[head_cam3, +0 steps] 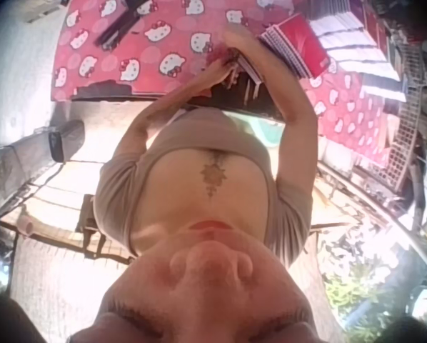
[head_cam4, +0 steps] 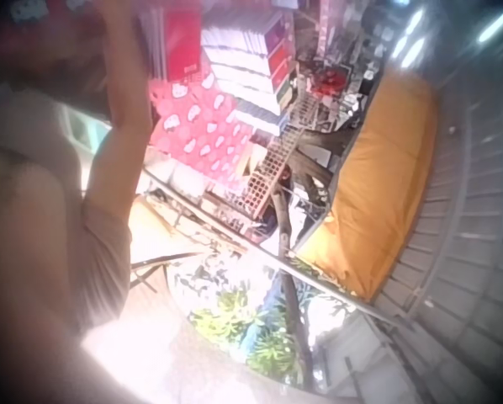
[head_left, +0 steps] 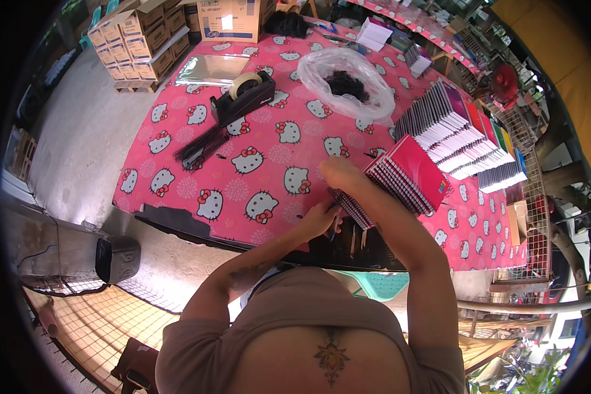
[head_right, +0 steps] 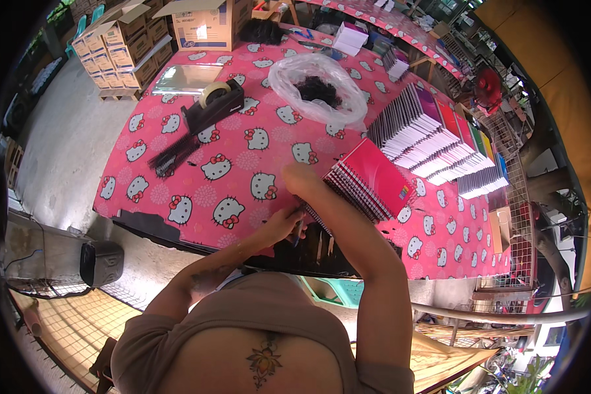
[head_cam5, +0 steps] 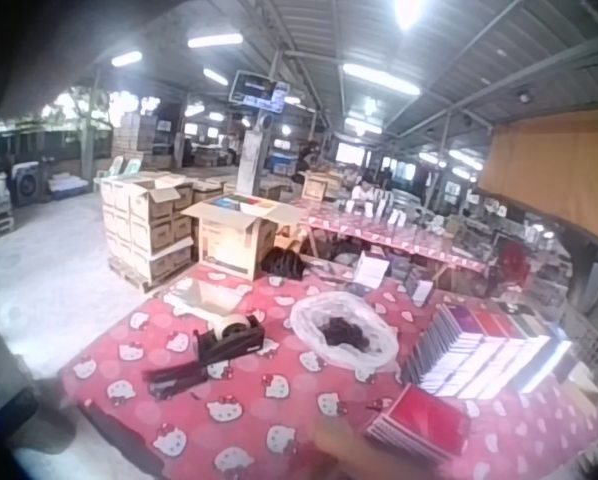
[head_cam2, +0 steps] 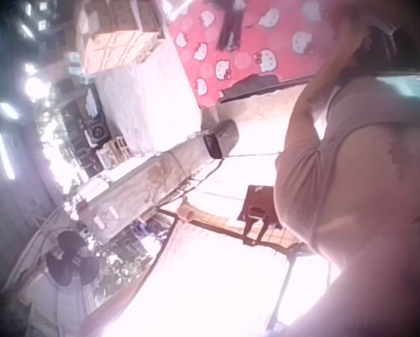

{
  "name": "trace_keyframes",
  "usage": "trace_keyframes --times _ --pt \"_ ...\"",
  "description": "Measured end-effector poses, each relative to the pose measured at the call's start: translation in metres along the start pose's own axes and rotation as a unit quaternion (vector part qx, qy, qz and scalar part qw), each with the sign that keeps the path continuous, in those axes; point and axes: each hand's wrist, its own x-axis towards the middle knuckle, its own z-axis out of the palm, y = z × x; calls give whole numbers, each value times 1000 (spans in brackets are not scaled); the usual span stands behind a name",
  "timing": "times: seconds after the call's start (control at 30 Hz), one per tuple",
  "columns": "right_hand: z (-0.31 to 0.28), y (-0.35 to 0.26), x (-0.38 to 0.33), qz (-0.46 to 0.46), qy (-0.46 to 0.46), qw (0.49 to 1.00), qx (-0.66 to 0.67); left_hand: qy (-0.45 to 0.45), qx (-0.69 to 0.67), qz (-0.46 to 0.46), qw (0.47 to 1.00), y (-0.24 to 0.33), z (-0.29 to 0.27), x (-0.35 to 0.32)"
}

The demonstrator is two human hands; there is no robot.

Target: The person places a small pink notebook onto a stack, aligns a spiral binding with the edge of the stack, and uses shears to trim the binding wire.

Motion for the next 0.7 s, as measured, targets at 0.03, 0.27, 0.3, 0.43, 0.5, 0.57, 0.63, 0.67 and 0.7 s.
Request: trace_keyframes --times 0.03,0.27,0.3,0.43,0.5,0.57,0.63,0.67,0.7 --pt "0 -3 0 6 -1 1000 4 0 6 0 1000 -3 -2 4" --pt "0 0 -2 -28 4 999 -18 -9 10 27 1000 1 -2 15" --pt "2 1 -2 -20 2 1000 -14 -10 28 41 999 2 -2 13" --pt "23 9 2 -4 11 1000 -6 -4 7 -10 1000 15 6 -3" --pt "18 0 7 -16 16 1000 -5 -14 3 -23 1000 7 -1 -3" --pt "13 -5 7 -18 12 1000 4 1 2 -24 1000 0 -4 0" --pt "10 -13 7 -23 11 1000 -11 17 2 -25 1000 -5 -8 2" --pt "9 -13 7 -23 11 999 -19 22 3 -26 999 -4 -8 4" --pt "19 -3 8 -22 14 999 -20 20 8 -27 999 -2 -3 6"
